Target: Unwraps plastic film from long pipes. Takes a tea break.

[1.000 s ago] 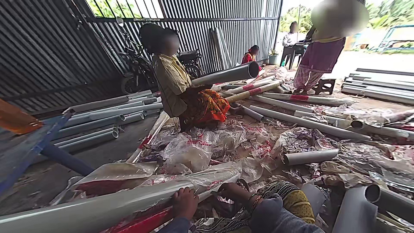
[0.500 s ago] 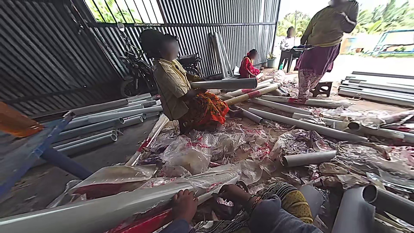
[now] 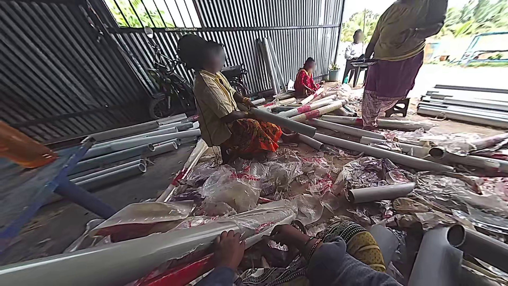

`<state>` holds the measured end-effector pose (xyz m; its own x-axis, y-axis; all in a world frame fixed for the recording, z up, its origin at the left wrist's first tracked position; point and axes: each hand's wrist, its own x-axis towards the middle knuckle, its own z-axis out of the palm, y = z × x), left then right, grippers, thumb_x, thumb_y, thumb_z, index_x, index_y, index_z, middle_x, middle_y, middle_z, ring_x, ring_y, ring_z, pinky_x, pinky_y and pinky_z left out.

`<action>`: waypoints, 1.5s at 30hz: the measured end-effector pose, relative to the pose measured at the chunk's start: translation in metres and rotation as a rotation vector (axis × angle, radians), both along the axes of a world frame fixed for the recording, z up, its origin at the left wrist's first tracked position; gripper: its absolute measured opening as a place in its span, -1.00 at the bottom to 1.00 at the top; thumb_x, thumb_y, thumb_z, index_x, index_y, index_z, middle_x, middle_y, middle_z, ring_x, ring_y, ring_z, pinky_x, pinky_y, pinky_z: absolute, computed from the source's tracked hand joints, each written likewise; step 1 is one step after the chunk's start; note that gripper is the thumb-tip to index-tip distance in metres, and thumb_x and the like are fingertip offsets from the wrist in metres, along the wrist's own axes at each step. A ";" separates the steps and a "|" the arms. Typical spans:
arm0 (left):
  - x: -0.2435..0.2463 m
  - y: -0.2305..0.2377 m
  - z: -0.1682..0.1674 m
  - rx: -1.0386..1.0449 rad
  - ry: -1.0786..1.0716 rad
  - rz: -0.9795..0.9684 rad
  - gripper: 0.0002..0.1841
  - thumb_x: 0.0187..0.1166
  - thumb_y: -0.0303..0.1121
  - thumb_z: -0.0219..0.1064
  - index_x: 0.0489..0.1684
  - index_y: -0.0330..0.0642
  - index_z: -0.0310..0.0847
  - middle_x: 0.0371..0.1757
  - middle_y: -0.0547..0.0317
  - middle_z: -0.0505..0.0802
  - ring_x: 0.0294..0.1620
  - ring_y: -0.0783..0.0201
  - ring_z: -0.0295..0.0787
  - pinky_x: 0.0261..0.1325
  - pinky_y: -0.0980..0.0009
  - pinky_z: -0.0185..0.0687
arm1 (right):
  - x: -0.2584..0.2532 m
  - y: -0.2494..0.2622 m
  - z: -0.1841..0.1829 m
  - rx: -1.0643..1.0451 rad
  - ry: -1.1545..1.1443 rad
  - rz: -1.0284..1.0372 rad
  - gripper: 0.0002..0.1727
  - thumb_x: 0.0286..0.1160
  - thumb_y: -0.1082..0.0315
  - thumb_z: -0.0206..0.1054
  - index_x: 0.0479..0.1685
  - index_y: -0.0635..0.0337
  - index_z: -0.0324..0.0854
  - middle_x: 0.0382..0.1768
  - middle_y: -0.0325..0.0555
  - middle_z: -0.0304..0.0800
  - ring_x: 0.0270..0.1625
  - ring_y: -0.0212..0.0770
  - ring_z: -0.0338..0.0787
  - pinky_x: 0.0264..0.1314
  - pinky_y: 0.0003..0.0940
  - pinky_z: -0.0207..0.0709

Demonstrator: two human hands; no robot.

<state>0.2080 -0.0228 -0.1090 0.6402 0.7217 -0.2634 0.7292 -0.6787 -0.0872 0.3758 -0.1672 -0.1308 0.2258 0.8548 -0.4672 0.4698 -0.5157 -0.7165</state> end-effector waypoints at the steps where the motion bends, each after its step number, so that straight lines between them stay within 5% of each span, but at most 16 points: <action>1: 0.000 0.000 0.001 -0.002 -0.001 0.002 -0.52 0.73 0.00 0.27 0.44 -0.08 0.72 0.49 -0.06 0.74 0.67 -0.15 0.44 0.73 -0.11 0.13 | 0.000 0.000 -0.001 0.002 -0.005 0.004 -0.58 0.84 0.21 0.11 0.44 0.29 0.60 0.10 0.24 0.81 0.09 0.09 0.81 0.32 0.06 0.56; 45: -0.002 0.002 -0.003 -0.007 -0.007 -0.017 -0.50 0.73 0.02 0.26 0.43 -0.11 0.72 0.51 -0.10 0.72 0.69 -0.15 0.42 0.75 -0.14 0.10 | 0.001 -0.001 -0.003 0.021 -0.010 0.016 -0.56 0.82 0.16 0.16 0.41 0.32 0.61 0.10 0.26 0.81 0.08 0.09 0.81 0.30 0.06 0.57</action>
